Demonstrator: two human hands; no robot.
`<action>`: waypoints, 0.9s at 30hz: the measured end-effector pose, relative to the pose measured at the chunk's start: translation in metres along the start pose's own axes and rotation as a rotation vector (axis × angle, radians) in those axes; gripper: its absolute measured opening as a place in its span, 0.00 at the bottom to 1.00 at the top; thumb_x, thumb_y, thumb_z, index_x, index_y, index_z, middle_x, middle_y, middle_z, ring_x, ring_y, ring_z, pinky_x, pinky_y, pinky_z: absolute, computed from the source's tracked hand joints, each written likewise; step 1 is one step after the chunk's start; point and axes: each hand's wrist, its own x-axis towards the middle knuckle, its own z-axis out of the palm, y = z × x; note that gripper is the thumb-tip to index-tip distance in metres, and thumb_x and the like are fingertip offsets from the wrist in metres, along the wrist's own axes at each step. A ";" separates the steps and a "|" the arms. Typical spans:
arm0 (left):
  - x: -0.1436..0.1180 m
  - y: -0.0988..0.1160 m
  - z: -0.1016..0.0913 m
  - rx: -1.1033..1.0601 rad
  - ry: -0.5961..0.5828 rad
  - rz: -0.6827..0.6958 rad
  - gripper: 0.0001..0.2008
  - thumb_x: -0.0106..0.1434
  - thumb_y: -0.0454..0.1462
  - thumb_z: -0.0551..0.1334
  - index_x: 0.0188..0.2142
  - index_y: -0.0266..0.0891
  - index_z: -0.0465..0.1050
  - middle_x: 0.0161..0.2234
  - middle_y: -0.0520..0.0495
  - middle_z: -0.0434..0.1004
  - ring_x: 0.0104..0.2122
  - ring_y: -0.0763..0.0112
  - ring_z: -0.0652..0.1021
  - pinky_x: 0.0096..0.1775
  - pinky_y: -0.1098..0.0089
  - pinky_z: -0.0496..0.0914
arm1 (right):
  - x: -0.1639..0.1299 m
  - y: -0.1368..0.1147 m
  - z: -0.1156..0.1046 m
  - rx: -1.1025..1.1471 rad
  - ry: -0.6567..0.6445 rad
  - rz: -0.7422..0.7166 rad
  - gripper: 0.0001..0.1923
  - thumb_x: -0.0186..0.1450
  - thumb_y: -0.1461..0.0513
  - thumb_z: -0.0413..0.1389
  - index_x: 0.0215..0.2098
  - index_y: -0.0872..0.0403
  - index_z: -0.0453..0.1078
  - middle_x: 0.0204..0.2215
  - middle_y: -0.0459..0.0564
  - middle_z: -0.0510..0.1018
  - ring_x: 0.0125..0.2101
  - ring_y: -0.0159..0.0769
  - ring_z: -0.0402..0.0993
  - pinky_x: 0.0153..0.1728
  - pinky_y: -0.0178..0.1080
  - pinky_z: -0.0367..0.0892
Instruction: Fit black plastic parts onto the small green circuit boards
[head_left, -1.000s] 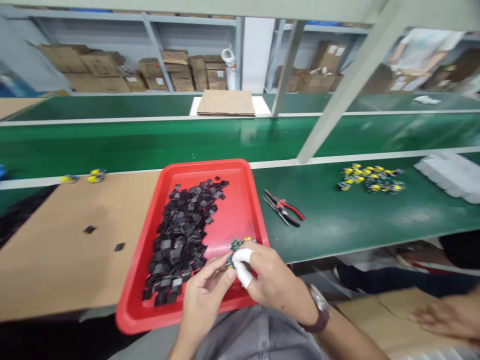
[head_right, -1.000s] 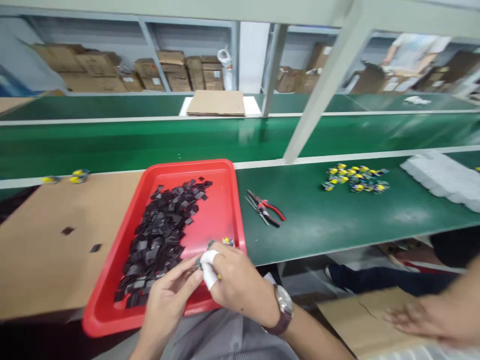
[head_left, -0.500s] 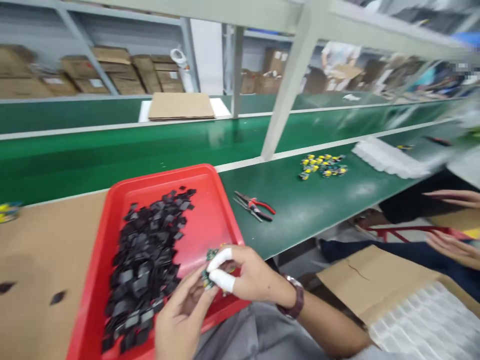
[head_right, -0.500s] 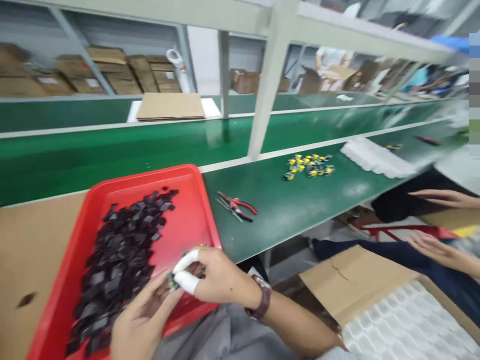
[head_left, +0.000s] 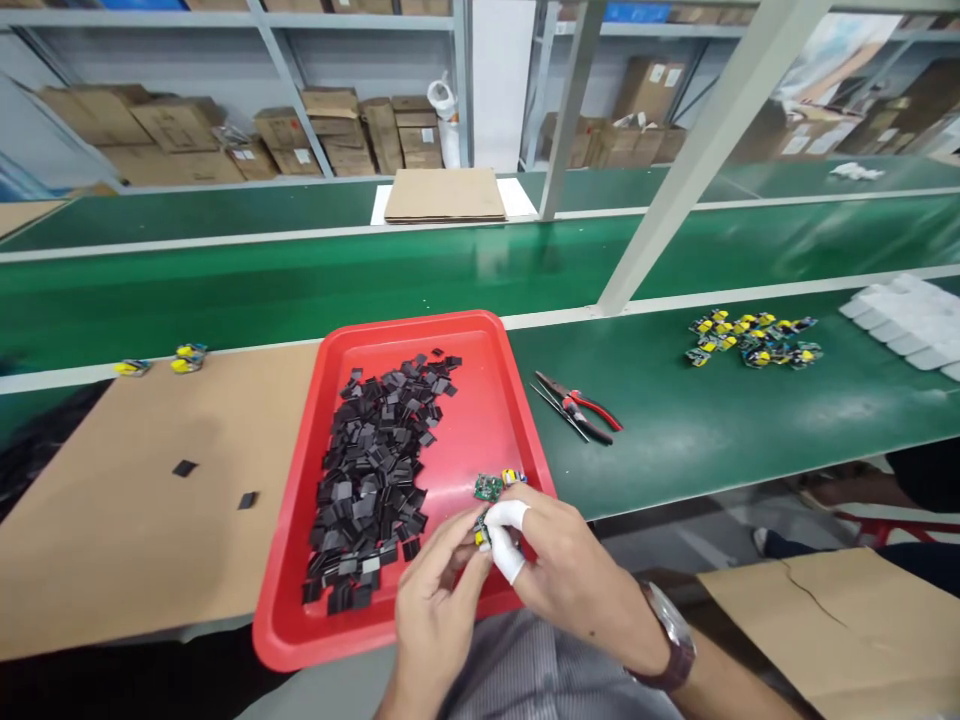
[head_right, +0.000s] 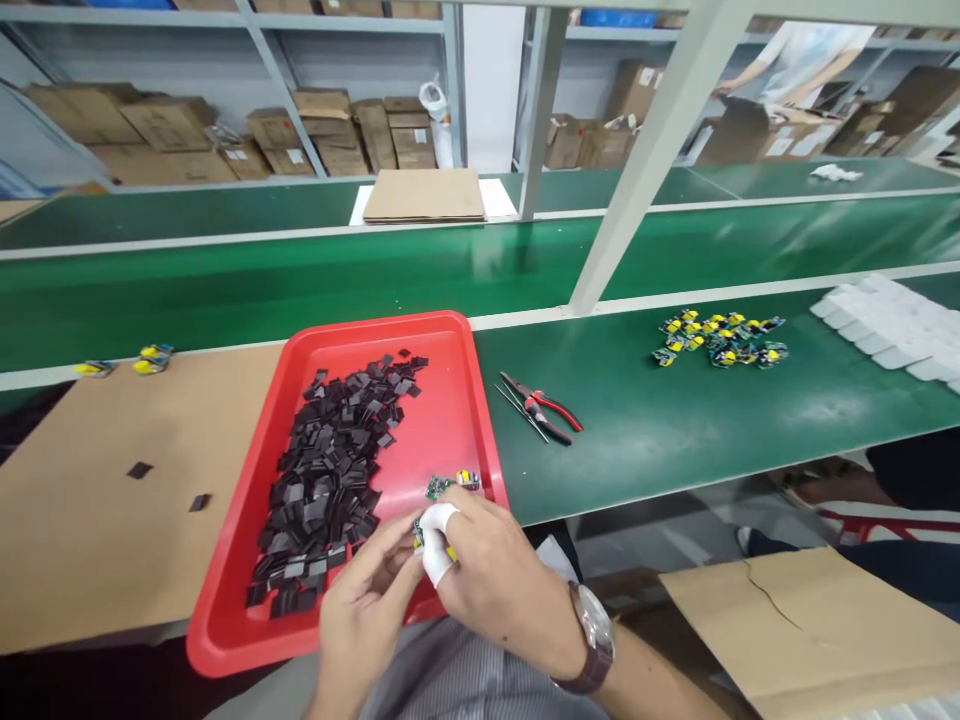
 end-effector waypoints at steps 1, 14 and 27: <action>-0.001 -0.001 0.000 0.026 0.002 0.026 0.14 0.65 0.40 0.69 0.51 0.47 0.83 0.48 0.44 0.85 0.42 0.61 0.85 0.45 0.66 0.81 | 0.001 0.001 -0.002 0.001 -0.023 -0.007 0.10 0.68 0.72 0.49 0.37 0.54 0.69 0.33 0.52 0.75 0.32 0.40 0.70 0.34 0.41 0.69; 0.000 -0.001 0.000 -0.107 -0.123 -0.063 0.15 0.67 0.39 0.67 0.54 0.48 0.80 0.52 0.45 0.83 0.48 0.59 0.84 0.52 0.62 0.80 | -0.007 0.020 -0.005 0.408 -0.036 0.161 0.12 0.70 0.68 0.56 0.49 0.49 0.73 0.38 0.48 0.80 0.34 0.35 0.79 0.39 0.39 0.76; 0.001 -0.001 0.003 -0.027 -0.070 -0.039 0.15 0.66 0.39 0.68 0.52 0.45 0.80 0.51 0.43 0.82 0.46 0.60 0.84 0.48 0.65 0.80 | -0.014 0.021 0.005 0.283 -0.032 0.121 0.10 0.73 0.66 0.52 0.48 0.51 0.74 0.39 0.53 0.80 0.37 0.40 0.78 0.40 0.43 0.77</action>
